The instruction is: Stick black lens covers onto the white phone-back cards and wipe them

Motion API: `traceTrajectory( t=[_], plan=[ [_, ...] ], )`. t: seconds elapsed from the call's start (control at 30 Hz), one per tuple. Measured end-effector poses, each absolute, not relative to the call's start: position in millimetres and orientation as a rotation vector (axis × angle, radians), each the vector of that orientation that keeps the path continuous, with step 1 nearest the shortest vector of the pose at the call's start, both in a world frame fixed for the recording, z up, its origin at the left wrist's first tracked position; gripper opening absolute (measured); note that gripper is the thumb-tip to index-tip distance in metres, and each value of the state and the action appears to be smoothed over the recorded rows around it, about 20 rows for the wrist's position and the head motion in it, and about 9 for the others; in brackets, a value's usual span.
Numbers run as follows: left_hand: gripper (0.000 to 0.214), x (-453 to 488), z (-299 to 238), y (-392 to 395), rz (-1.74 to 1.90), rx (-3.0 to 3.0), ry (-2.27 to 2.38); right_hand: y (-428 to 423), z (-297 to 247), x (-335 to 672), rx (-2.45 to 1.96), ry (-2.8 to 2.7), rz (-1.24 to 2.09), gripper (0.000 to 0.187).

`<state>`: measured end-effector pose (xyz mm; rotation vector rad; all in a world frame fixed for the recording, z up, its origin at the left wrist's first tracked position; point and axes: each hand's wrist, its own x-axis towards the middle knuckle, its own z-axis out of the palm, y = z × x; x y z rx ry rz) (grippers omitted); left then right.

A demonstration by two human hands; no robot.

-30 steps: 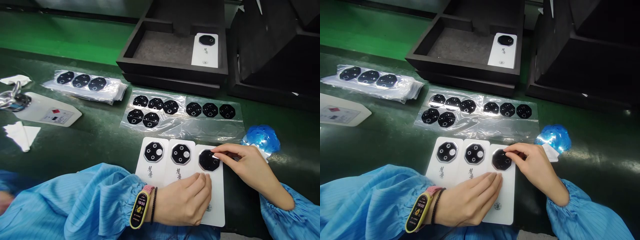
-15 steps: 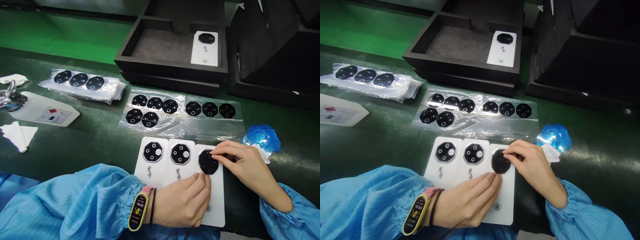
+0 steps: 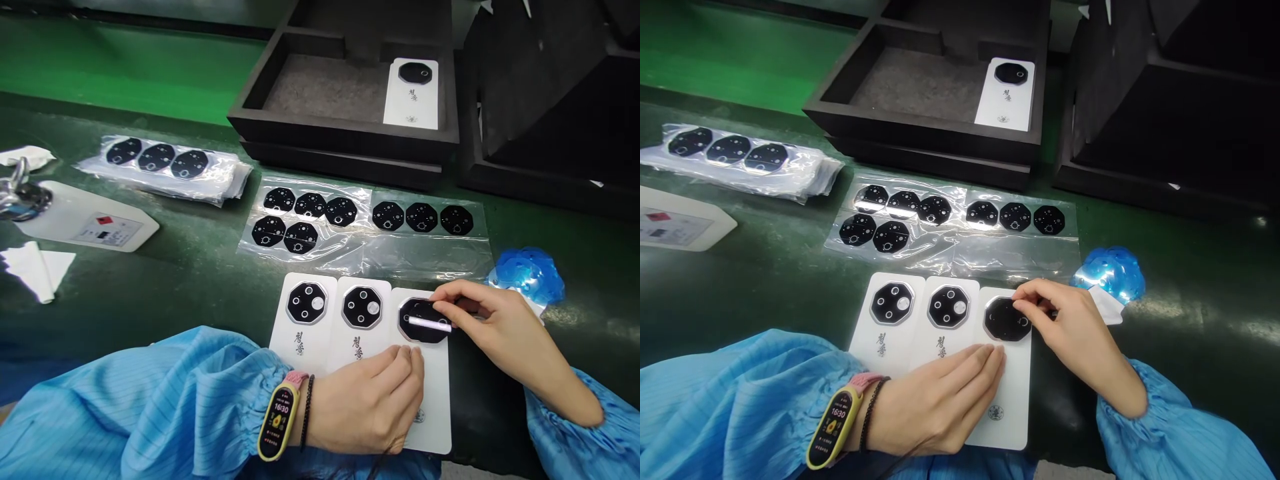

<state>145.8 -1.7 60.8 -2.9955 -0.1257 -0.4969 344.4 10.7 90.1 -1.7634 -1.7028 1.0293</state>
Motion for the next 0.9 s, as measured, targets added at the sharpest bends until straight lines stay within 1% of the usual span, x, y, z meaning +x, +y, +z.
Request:
traceTrajectory(
  t=[0.27,0.9],
  plan=[
    [0.033,145.5,61.5,-1.7,-0.544,-3.028,-0.124,9.5,83.3,342.7,-1.726,-1.745,0.946,0.017],
    [0.033,145.4,60.5,-0.9,-0.554,-3.037,-0.141,9.4,79.6,342.3,-1.734,-1.746,0.927,0.018]
  ],
)
